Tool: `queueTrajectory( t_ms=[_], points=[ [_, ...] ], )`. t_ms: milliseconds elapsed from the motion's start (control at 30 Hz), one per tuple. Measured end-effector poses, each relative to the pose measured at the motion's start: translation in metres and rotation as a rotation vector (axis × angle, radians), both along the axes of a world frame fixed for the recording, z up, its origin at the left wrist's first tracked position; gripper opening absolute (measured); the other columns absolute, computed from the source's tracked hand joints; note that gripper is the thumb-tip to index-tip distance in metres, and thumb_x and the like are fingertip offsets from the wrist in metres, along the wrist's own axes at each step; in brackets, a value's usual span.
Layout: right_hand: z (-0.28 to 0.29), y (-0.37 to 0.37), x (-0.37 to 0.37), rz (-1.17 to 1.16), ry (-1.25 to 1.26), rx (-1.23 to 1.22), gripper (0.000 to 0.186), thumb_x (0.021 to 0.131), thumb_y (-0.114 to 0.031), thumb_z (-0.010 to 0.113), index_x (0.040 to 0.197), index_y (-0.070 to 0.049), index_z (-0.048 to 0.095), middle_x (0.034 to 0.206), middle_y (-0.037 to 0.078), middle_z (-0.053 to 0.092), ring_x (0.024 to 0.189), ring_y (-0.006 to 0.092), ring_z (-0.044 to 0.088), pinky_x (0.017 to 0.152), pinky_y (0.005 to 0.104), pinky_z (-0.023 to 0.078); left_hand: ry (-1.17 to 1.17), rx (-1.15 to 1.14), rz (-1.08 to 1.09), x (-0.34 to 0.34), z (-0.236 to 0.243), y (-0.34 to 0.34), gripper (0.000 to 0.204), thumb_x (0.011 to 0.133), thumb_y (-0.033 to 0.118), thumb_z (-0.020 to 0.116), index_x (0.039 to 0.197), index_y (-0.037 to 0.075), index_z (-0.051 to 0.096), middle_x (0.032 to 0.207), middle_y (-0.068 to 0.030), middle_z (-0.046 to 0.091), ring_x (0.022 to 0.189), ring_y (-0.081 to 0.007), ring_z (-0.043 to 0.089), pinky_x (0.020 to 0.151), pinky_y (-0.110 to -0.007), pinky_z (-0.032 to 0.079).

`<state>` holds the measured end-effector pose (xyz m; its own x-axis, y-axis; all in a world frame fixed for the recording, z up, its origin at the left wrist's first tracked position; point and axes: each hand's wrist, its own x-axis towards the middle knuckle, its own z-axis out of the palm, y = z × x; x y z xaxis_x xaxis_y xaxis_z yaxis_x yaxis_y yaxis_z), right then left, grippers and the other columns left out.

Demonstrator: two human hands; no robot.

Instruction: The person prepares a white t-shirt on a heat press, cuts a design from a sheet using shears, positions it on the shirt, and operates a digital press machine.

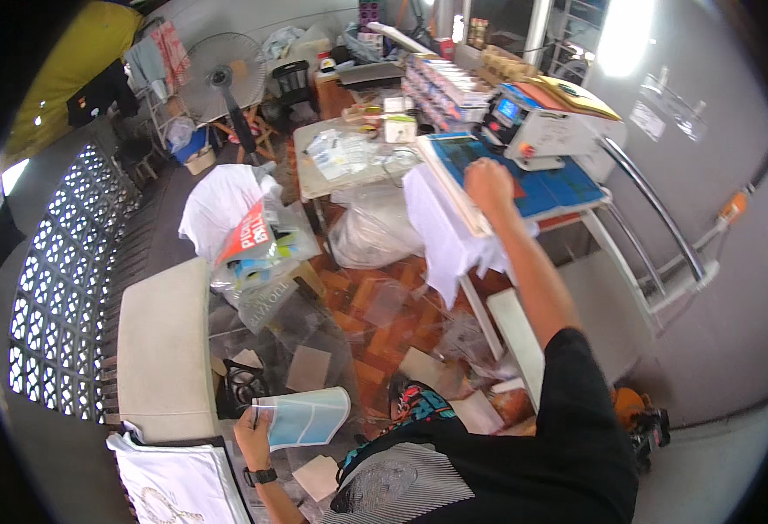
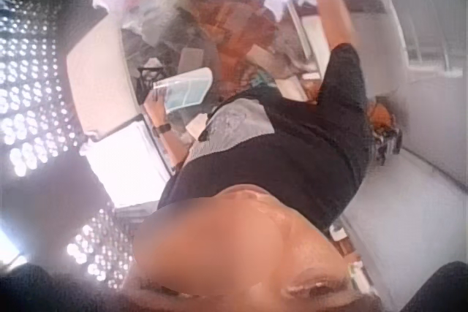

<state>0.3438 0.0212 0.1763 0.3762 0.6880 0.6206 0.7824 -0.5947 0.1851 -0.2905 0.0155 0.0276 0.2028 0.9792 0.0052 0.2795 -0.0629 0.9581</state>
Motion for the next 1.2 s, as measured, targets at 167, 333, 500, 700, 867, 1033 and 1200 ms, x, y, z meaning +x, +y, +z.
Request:
queueTrajectory(
  t_ms=[167,333,500,700,867,1033,1200],
  points=[
    [-0.013,0.099,0.112,-0.401,-0.086,-0.139,0.025,0.090,-0.016,0.052,0.098,-0.001,0.071,0.111,0.015,0.062,0.104,0.0281,0.060,0.085,0.0400,0.050,0.114,0.043,0.215,0.015,-0.016,0.107,0.011,0.088,0.004,0.064,0.094,-0.004,0.068,0.077,0.0002,0.063,0.071,-0.0077,0.052,0.063,-0.026,0.044],
    [-0.037,0.144,0.143,-0.584,0.058,-0.234,0.028,0.090,-0.019,0.053,0.097,-0.001,0.073,0.108,0.022,0.065,0.099,0.0372,0.065,0.078,0.0503,0.054,0.194,0.086,0.158,0.099,-0.009,0.224,0.015,0.087,0.005,0.065,0.098,-0.005,0.067,0.083,-0.0020,0.063,0.073,-0.0081,0.052,0.063,-0.027,0.045],
    [-0.017,0.147,0.143,-0.526,0.176,-0.266,0.031,0.090,-0.028,0.059,0.091,0.000,0.072,0.097,0.024,0.069,0.087,0.0373,0.070,0.074,0.0488,0.057,0.056,0.457,-0.150,0.269,0.033,0.393,0.013,0.089,0.010,0.065,0.091,-0.003,0.062,0.071,0.0013,0.055,0.065,-0.0071,0.046,0.057,-0.028,0.041],
    [0.005,0.142,0.164,-0.519,0.540,-0.076,0.048,0.096,-0.043,0.052,0.095,0.003,0.067,0.093,0.027,0.068,0.088,0.0437,0.067,0.079,0.0510,0.053,-0.511,0.459,-0.330,0.483,0.153,0.579,0.031,0.095,0.020,0.065,0.118,-0.002,0.065,0.098,-0.0007,0.069,0.080,-0.0052,0.055,0.071,-0.023,0.047],
    [0.001,0.152,0.164,-0.632,0.499,-0.016,0.051,0.098,-0.048,0.047,0.097,0.001,0.063,0.096,0.026,0.067,0.091,0.0458,0.065,0.080,0.0532,0.051,-0.502,0.414,-0.145,0.554,0.046,0.678,0.030,0.094,0.011,0.063,0.121,-0.003,0.064,0.102,-0.0044,0.069,0.088,-0.0090,0.058,0.080,-0.026,0.048],
    [0.004,0.152,0.149,-0.759,0.536,-0.055,0.053,0.098,-0.050,0.045,0.090,-0.001,0.063,0.093,0.026,0.066,0.089,0.0446,0.064,0.077,0.0545,0.049,-0.162,0.264,-0.160,0.590,-0.120,0.713,0.034,0.091,0.012,0.065,0.122,0.000,0.063,0.099,-0.0093,0.071,0.089,-0.0126,0.063,0.080,-0.030,0.050],
    [0.004,0.164,0.140,-0.757,0.411,0.009,0.053,0.097,-0.050,0.047,0.082,-0.001,0.062,0.084,0.024,0.066,0.082,0.0453,0.063,0.072,0.0545,0.048,0.041,0.132,-0.080,0.583,-0.212,0.670,0.033,0.089,0.012,0.064,0.118,-0.003,0.062,0.096,-0.0199,0.070,0.084,-0.0270,0.067,0.076,-0.038,0.051]
  ],
)
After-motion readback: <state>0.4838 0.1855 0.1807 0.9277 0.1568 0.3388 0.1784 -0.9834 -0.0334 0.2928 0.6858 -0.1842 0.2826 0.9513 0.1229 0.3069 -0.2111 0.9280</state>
